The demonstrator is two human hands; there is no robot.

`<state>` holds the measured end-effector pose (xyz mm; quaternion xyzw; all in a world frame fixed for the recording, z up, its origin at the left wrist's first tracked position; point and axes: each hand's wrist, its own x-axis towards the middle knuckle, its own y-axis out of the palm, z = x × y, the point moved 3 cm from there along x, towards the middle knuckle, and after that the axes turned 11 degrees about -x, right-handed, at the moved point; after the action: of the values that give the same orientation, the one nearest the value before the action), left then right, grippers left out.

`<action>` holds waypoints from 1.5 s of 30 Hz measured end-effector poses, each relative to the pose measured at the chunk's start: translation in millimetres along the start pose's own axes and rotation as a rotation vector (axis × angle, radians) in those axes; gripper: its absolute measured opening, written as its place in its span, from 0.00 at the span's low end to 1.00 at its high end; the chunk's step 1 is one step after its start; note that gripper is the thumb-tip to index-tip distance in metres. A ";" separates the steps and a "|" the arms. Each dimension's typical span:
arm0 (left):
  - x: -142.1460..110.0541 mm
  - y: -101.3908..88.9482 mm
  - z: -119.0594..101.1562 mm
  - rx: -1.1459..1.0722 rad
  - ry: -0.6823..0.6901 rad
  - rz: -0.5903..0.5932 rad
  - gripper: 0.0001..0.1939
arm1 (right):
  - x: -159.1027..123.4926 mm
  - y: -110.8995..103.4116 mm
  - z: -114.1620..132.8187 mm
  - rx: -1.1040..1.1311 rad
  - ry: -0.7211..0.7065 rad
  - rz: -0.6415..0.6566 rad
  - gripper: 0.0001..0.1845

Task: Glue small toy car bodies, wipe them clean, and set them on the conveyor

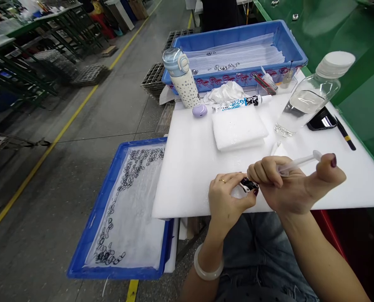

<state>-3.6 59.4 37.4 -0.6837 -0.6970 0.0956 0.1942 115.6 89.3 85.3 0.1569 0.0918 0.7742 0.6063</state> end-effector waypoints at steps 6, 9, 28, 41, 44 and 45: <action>-0.3 0.1 0.1 -0.005 0.017 -0.010 0.14 | -1.1 0.4 1.4 -0.018 -0.006 -0.019 0.37; -0.1 0.4 0.3 0.003 0.019 -0.008 0.14 | -1.6 0.5 2.5 -0.026 -0.015 -0.034 0.37; -2.1 0.7 5.5 -0.034 0.036 -0.023 0.18 | 6.5 -23.6 -4.7 -0.235 -0.312 -0.283 0.27; -1.6 1.1 3.4 -0.009 0.062 -0.030 0.16 | -15.5 -0.2 -4.1 0.006 -0.175 -0.152 0.39; -1.8 1.0 3.7 -0.012 0.071 -0.032 0.16 | -12.5 1.0 -6.3 0.004 -0.166 -0.158 0.40; -1.8 0.9 3.7 -0.012 0.071 -0.031 0.16 | -12.0 1.2 -6.7 0.004 -0.169 -0.157 0.39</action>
<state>-4.2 58.1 33.4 -0.6770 -0.7006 0.0640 0.2162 114.8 77.7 77.9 0.2149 0.0538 0.7080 0.6705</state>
